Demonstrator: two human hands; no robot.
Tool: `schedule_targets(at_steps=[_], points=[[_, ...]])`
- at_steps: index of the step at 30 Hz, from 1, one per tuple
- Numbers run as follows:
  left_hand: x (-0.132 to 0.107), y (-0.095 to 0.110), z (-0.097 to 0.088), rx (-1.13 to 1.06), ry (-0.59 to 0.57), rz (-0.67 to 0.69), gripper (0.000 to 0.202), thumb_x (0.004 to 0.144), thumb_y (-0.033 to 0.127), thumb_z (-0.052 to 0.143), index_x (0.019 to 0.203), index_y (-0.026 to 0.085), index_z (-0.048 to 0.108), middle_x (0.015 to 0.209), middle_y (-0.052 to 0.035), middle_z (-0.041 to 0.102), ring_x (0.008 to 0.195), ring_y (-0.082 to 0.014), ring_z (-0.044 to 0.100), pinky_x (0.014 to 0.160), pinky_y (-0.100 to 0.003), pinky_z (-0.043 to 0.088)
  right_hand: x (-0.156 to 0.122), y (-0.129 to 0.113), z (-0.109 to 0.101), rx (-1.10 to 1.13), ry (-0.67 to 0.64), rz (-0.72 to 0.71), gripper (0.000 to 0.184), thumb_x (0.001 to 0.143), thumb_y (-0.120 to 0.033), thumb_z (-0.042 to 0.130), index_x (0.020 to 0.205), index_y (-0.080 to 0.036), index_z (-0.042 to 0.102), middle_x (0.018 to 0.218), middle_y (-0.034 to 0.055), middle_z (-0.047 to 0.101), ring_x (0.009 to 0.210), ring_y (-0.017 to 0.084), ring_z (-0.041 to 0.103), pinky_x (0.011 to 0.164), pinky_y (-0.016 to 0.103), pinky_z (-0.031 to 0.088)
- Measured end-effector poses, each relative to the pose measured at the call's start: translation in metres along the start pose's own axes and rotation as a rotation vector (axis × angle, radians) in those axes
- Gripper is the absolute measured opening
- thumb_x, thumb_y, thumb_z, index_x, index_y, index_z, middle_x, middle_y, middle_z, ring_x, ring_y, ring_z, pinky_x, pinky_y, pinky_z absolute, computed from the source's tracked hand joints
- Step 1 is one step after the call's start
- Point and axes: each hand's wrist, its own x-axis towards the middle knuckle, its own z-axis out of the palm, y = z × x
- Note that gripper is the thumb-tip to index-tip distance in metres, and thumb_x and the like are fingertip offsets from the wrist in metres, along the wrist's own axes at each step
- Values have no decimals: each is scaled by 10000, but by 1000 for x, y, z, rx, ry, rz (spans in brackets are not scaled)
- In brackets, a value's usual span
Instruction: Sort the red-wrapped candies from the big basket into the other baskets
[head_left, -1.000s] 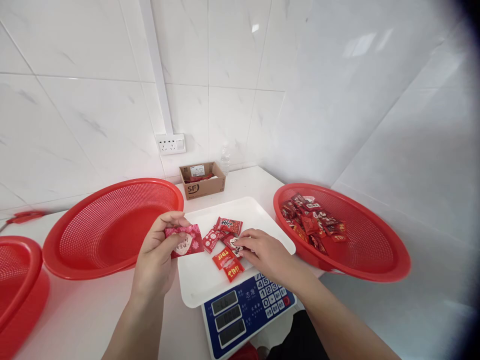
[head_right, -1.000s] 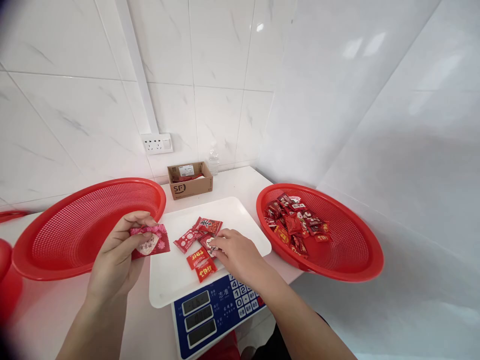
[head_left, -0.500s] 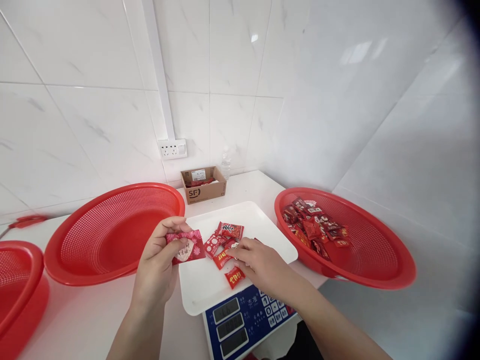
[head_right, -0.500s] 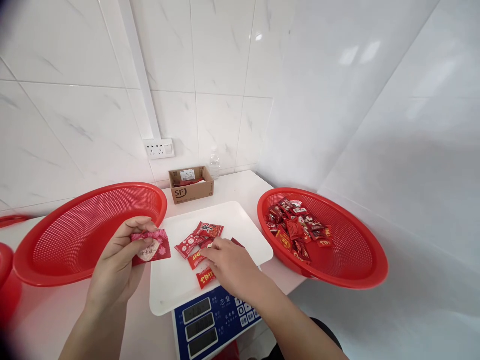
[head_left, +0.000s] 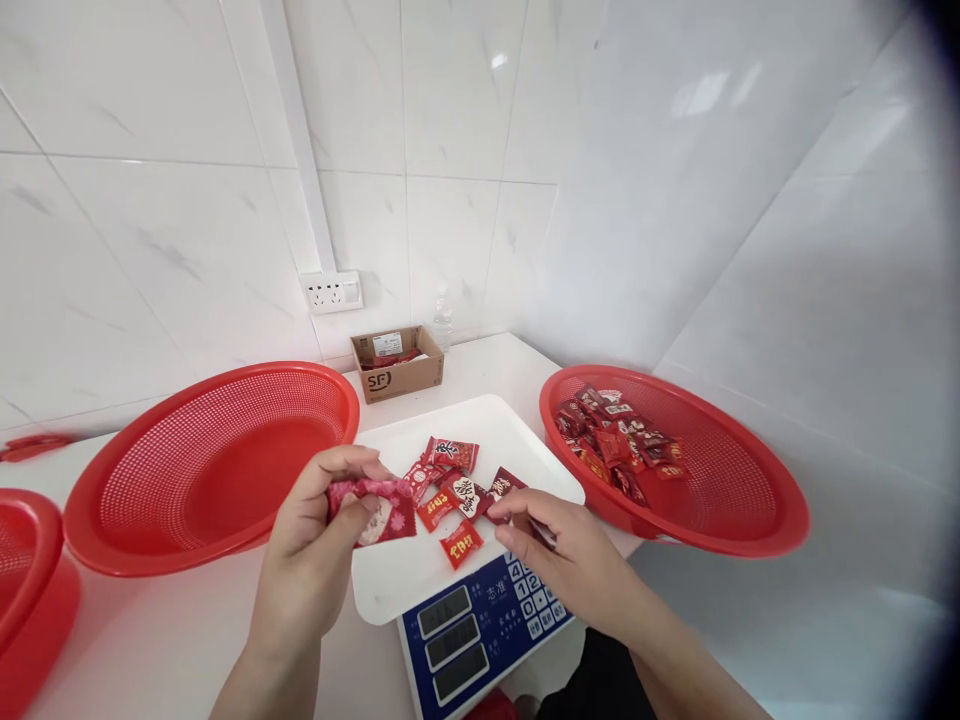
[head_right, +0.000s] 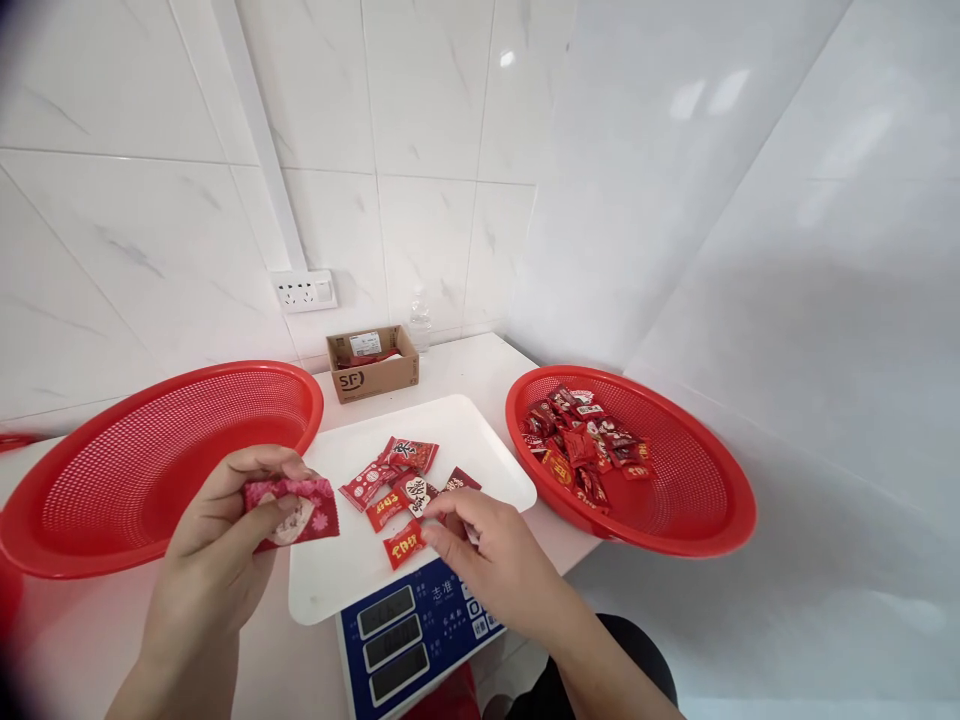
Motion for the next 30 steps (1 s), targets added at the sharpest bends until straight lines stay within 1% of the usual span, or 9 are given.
schedule_targets(at_steps=[3,6,10,12,15,19,21,23,30], points=[[-15,1,10,113,-190,67,166,841,147,557,941,259,628,898,-7,617,877,-151,590,737,-229,502,-8,-6,7,76,-120,-108,383,831,-554,519,925,-196,619,718,-11,543,592,103,450,527,218,351],[-26,6,23,190,-521,213,286,894,108,458,1049,293,611,986,-29,637,940,-156,605,807,-252,508,-12,-11,16,122,-176,-274,512,789,-674,468,863,-183,594,739,-6,524,615,108,436,552,226,360],[-32,10,32,214,-859,339,430,891,85,465,1227,351,503,1165,-51,594,1113,-185,562,905,-286,486,-15,-18,20,149,-218,-440,385,915,-511,381,841,-189,578,797,15,564,735,125,515,679,234,414],[-33,10,29,284,-890,375,495,887,67,459,1286,359,434,1231,-55,551,1140,-173,546,916,-264,478,-17,-20,17,158,-217,-456,328,926,-449,403,821,-192,577,788,12,571,743,118,534,686,220,423],[-34,14,23,456,-804,422,517,864,100,522,1300,345,394,1244,-43,537,1102,-149,561,911,-220,464,-21,-22,10,165,-180,-488,358,900,-492,439,788,-188,592,737,12,588,706,120,546,650,215,428],[-32,22,20,641,-727,236,302,791,302,670,1060,287,533,973,20,634,837,-116,614,725,-159,478,-26,-24,4,114,-100,-528,409,881,-515,465,736,-173,636,623,13,579,571,100,510,523,202,377],[-30,24,21,687,-769,148,220,774,405,668,879,241,565,826,34,625,713,-106,585,612,-156,444,-28,-23,3,90,-75,-534,427,880,-524,461,762,-166,661,610,19,578,549,97,506,503,205,365],[-28,26,23,724,-826,105,270,781,474,631,775,214,558,755,32,596,650,-101,548,551,-164,397,-29,-22,3,63,-65,-533,447,881,-536,448,782,-162,672,606,25,584,546,99,512,505,209,368],[-26,30,29,690,-1005,78,304,834,478,559,727,195,539,722,25,554,645,-101,530,580,-173,373,-33,-18,3,54,-128,-520,447,885,-545,432,775,-172,653,660,38,621,635,117,560,584,221,407]])
